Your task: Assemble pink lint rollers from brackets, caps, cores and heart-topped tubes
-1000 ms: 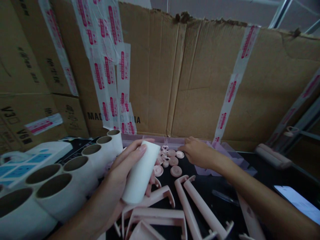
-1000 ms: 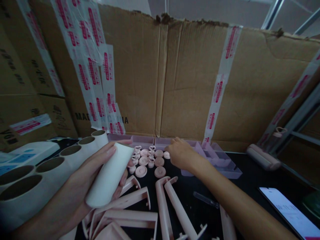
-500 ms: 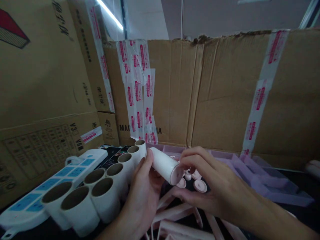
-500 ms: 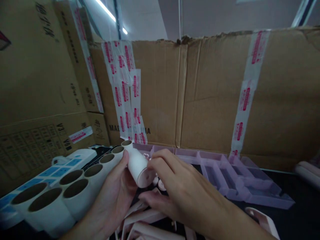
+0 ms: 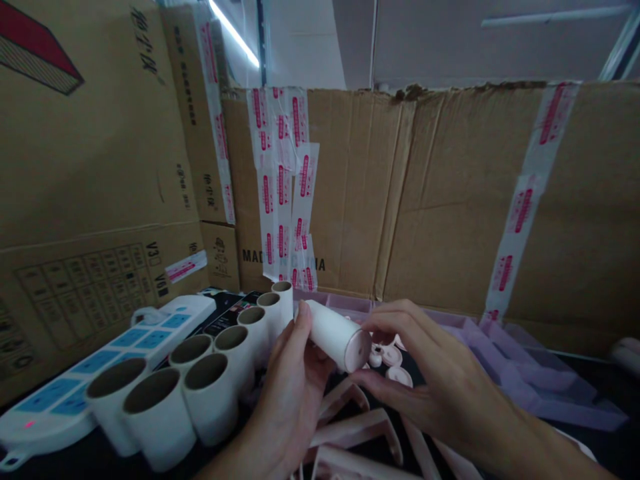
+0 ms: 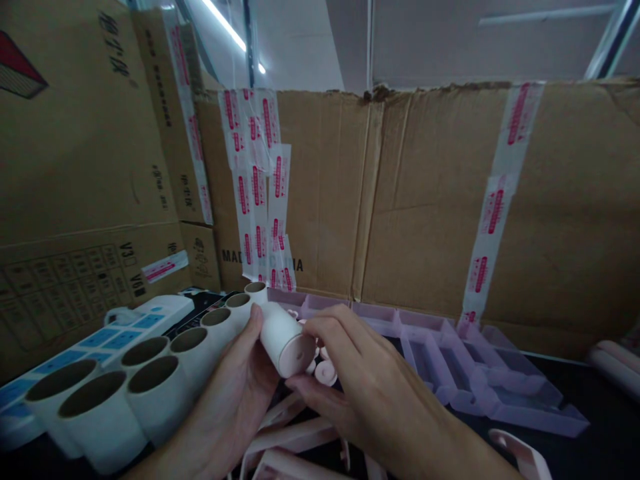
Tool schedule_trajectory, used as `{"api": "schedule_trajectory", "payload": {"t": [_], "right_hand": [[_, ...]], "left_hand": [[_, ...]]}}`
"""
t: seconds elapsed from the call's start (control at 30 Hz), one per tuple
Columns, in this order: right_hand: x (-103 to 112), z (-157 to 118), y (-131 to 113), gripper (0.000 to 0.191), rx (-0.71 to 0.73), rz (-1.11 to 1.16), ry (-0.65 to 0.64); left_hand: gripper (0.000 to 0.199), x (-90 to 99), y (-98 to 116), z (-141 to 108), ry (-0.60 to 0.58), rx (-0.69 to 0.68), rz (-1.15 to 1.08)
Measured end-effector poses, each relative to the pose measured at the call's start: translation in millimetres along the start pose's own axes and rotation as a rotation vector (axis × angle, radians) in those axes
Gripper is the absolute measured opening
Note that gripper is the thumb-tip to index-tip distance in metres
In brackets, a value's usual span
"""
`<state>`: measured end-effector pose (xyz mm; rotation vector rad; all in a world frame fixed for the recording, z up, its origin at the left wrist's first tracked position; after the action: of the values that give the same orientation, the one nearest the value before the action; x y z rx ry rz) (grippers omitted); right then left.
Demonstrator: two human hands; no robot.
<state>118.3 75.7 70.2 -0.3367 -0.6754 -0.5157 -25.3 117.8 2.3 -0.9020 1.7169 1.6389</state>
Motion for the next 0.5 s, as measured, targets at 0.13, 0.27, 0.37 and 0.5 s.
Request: {"api": "schedule_trajectory", "payload": {"t": [0.13, 0.27, 0.37, 0.5], "right_hand": [[-0.5, -1.3, -1.0, 0.037, 0.013, -0.014, 0.029], [0.0, -2.1, 0.0, 0.034, 0.012, 0.011, 0.036], [0.4, -1.2, 1.9, 0.036, -0.014, 0.014, 0.027], [-2.5, 0.0, 6.3, 0.04, -0.087, 0.051, -0.029]], "left_hand": [[0.018, -4.0, 3.6, -2.7, 0.029, 0.001, -0.009], [0.017, -3.6, 2.4, -1.3, 0.024, -0.008, -0.009], [0.02, 0.2, -0.7, 0.5, 0.024, -0.015, -0.009], [0.021, 1.7, -3.4, 2.4, -0.009, -0.015, 0.002]]}}
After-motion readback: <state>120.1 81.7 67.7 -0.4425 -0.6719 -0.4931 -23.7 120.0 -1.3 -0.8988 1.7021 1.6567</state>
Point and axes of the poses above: each hand's wrist, its own z-axis towards the middle knuckle, its own x-axis out of the back of the hand, y = z × x, the point moved 6 cm from there along z, towards the middle knuckle, and after that the axes turned 10 degrees about -z, right-handed, at the moved point
